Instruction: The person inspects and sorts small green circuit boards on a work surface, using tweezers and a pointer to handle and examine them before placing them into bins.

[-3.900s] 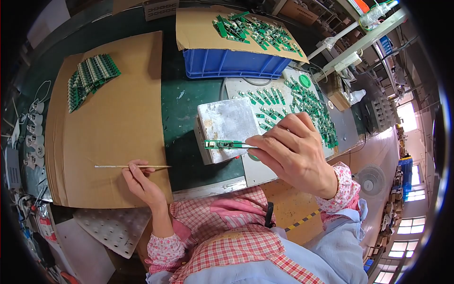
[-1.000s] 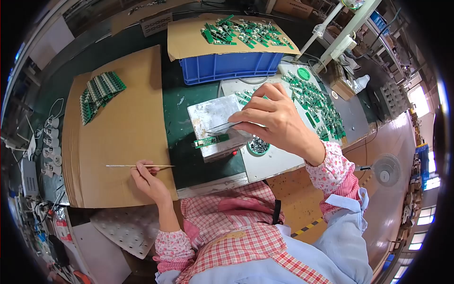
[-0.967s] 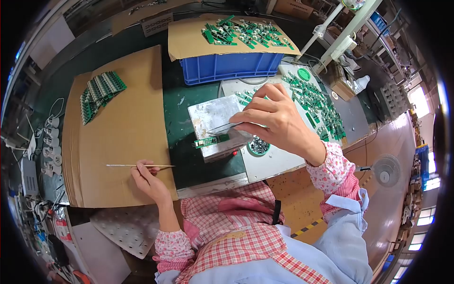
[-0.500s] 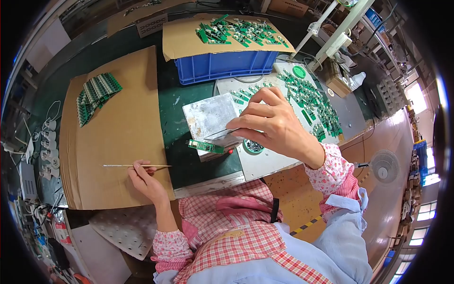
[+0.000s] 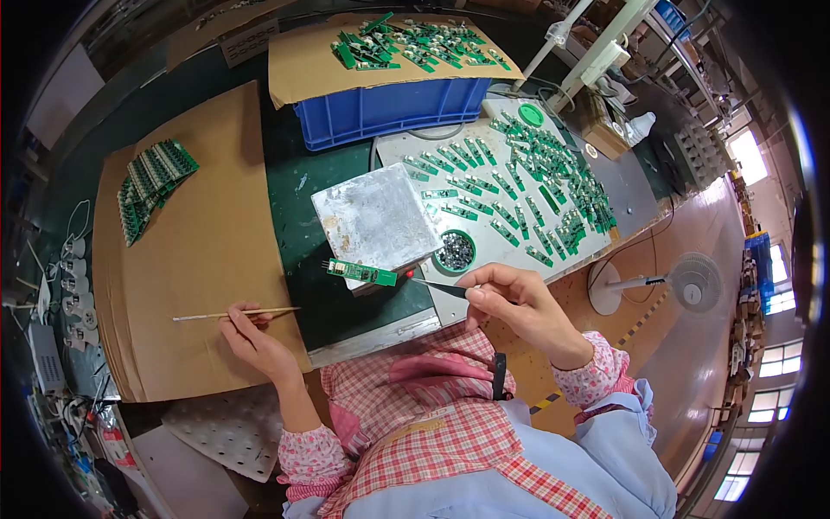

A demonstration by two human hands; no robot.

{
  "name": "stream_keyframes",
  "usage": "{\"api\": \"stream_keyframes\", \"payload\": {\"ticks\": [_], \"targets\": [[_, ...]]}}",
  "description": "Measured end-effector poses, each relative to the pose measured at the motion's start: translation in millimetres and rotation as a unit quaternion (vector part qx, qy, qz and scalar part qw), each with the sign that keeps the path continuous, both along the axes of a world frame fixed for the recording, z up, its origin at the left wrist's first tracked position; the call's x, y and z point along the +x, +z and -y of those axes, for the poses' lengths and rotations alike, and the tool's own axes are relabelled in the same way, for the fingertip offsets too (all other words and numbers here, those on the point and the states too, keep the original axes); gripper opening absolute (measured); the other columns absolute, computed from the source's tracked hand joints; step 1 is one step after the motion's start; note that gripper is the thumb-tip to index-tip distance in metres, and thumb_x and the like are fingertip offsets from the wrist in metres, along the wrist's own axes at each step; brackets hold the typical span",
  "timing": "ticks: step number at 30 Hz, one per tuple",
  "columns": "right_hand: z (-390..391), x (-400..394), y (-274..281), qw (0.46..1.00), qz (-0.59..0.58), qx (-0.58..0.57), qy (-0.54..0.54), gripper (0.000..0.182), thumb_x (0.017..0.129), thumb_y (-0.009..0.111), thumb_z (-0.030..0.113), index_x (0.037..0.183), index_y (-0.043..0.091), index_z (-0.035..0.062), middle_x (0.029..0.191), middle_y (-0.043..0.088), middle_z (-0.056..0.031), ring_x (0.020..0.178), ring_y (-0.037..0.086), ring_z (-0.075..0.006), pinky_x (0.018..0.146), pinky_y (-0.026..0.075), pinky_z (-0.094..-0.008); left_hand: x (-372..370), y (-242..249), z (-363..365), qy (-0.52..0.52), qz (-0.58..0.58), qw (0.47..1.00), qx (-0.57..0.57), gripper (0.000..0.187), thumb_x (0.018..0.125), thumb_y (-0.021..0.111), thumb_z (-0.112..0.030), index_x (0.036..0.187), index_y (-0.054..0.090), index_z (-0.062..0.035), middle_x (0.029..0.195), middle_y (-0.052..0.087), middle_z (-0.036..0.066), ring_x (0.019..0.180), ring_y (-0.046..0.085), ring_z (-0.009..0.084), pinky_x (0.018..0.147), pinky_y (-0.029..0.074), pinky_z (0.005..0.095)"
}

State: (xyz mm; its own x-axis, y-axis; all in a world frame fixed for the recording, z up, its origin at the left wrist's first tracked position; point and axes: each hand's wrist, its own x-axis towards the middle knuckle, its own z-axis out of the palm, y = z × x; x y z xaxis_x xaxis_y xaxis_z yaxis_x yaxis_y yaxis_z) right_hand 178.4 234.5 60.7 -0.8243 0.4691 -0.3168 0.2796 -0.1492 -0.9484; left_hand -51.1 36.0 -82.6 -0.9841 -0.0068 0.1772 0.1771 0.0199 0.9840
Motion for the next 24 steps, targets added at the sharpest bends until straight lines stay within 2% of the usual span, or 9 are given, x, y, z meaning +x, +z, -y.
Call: {"api": "stream_keyframes", "payload": {"ticks": [1,5,8,11,20,24], "targets": [[0.8,-2.7,-0.5,0.999,0.003,-0.04,-0.004,0.026,0.095,0.058,0.015,0.111,0.059,-0.0048,0.079,0.063,-0.0041,0.076,0.063,-0.0093,0.07,0.05,-0.0238,0.2,1.3,-0.1,0.002,0.003,1.0,-0.002,0.03,0.103,0.037,-0.026,0.09,0.051,-0.0034,0.082,0.055,0.004,0.067,0.05,0.0109,0.063,0.04,0.0253],[1.0,-13.9,-1.8,0.998,0.016,-0.056,0.013,0.029,0.096,0.056,0.019,0.112,0.059,-0.0037,0.076,0.062,-0.0028,0.073,0.06,-0.008,0.071,0.047,-0.0233,1.2,3.6,-1.1,0.011,0.009,1.0,-0.001,0.03,0.103,0.037,-0.027,0.09,0.051,-0.0038,0.082,0.055,0.004,0.068,0.051,0.011,0.063,0.039,0.0255],[0.3,-18.4,-2.8,0.998,0.015,-0.054,0.026,0.024,0.097,0.057,0.018,0.11,0.058,-0.0029,0.08,0.061,-0.0023,0.072,0.061,-0.0081,0.066,0.046,-0.021,0.8,2.7,0.4,0.013,0.012,1.0,-0.001,0.03,0.103,0.037,-0.027,0.091,0.051,-0.004,0.083,0.056,0.004,0.068,0.051,0.0112,0.063,0.039,0.0256],[2.4,-22.4,-3.4,0.999,0.014,-0.035,0.017,0.03,0.095,0.056,0.02,0.111,0.06,-0.0048,0.072,0.061,-0.0016,0.071,0.059,-0.0078,0.073,0.044,-0.0236,1.6,4.0,-0.4,0.01,0.014,1.0,0.004,0.029,0.103,0.037,-0.027,0.091,0.051,-0.0041,0.083,0.056,0.005,0.068,0.051,0.0114,0.063,0.039,0.0256],[2.2,-18.4,-6.3,0.999,-0.009,-0.037,0.006,0.028,0.095,0.057,0.019,0.109,0.061,-0.0052,0.071,0.059,-0.0016,0.07,0.057,-0.0077,0.069,0.044,-0.0232,0.4,0.4,-0.2,0.013,0.018,1.0,0.019,0.028,0.103,0.038,-0.026,0.093,0.051,-0.0035,0.083,0.056,0.005,0.067,0.05,0.0112,0.063,0.039,0.0254],[3.3,-3.6,-2.6,0.996,-0.036,-0.072,-0.033,0.028,0.094,0.059,0.018,0.109,0.061,-0.0057,0.072,0.059,-0.0015,0.069,0.057,-0.008,0.066,0.045,-0.0223,-1.2,-1.5,1.2,0.011,0.014,1.0,0.019,0.028,0.103,0.038,-0.027,0.094,0.051,-0.0035,0.083,0.055,0.004,0.068,0.05,0.0108,0.063,0.039,0.0251]]}}
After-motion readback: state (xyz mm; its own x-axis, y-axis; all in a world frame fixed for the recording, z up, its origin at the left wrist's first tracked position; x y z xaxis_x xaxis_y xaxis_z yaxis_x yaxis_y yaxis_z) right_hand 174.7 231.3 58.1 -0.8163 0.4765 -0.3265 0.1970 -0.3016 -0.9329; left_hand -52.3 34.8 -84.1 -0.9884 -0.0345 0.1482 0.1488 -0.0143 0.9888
